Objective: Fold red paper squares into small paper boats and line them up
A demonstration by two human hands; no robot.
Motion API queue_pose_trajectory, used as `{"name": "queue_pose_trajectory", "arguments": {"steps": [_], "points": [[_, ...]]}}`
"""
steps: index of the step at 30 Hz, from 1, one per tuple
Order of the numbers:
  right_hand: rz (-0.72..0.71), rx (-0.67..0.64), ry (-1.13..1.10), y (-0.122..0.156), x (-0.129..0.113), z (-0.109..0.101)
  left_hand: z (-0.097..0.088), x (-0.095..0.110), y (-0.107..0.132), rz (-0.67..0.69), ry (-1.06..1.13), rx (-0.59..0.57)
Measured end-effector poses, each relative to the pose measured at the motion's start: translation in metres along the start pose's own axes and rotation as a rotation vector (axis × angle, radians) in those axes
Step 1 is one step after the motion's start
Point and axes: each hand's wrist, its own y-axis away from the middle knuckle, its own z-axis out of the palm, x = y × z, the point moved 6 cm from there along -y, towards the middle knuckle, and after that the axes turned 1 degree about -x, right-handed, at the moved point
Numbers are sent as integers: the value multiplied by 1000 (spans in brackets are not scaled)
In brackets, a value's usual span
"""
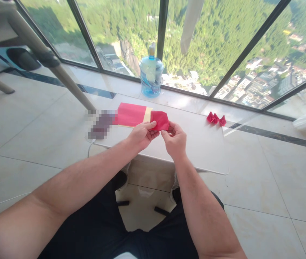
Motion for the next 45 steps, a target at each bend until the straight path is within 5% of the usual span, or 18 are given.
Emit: {"name": "queue_pose_trajectory", "arguments": {"steps": [13, 20, 45], "points": [[-86, 281, 157, 12, -5, -2, 16, -12, 8, 32, 101, -100], [56, 81, -152, 7, -4, 4, 14, -6, 6, 81, 30, -187], [91, 112, -192, -4, 1, -17, 12, 2, 4, 110, -151, -208]]}}
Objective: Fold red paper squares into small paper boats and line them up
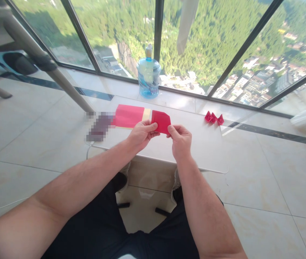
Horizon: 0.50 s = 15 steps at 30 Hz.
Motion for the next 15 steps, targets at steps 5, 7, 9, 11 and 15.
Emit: {"name": "queue_pose_trajectory", "arguments": {"steps": [5, 7, 9, 11, 15], "points": [[63, -77, 35, -6, 3, -4, -8, 12, -11, 29, -220, -36], [94, -129, 95, -8, 2, -5, -10, 16, -15, 27, -437, -88], [93, -155, 198, -11, 0, -6, -10, 16, -17, -11, -675, -176], [110, -186, 301, -13, 1, -6, -12, 17, -17, 0, -781, -176], [81, -10, 218, -18, 6, -15, -12, 15, -13, -6, -570, -76]]}}
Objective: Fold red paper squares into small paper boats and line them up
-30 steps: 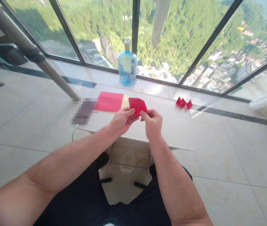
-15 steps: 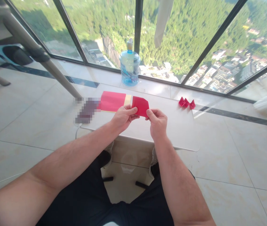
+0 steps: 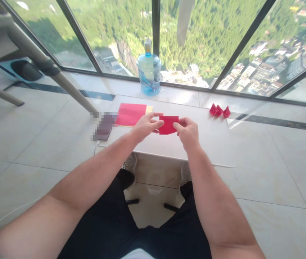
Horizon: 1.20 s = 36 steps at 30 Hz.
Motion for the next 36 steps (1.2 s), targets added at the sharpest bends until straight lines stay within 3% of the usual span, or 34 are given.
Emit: {"name": "queue_pose_trajectory", "arguments": {"steps": [3, 8, 13, 26, 28, 33, 36], "points": [[-18, 120, -76, 0, 5, -3, 8, -3, 4, -37, 60, -22], [-108, 19, -49, 3, -4, 4, 6, 2, 4, 94, 17, 63], [-166, -27, -22, 7, -12, 3, 0, 8, 5, 135, -7, 140], [-416, 134, 246, 18, -25, -3, -3, 8, 5, 201, -55, 198], [-380, 96, 206, 16, -25, -3, -3, 8, 5, 207, -55, 193], [-188, -193, 38, 9, -21, 3, 0, 10, 6, 201, 4, 109], [-123, -283, 49, 11, -20, 5, 4, 13, 10, 191, 20, 47]]}}
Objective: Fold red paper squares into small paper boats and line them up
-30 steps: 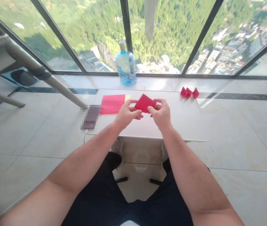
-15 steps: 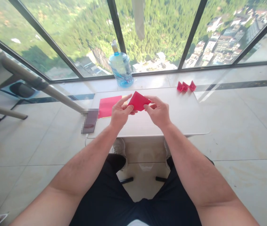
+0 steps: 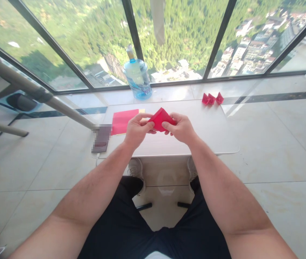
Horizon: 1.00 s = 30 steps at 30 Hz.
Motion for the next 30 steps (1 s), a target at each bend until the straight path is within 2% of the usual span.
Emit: {"name": "queue_pose_trajectory", "arguments": {"steps": [4, 13, 30], "points": [[39, 36, 11, 1, 1, -1, 4, 2, 3, -22, 5, -51], [22, 15, -112, -1, 5, 1, 3, -1, 2, -64, 56, -37], [13, 5, -179, 0, 5, 0, 0, 0, 5, -40, 73, 96]]}}
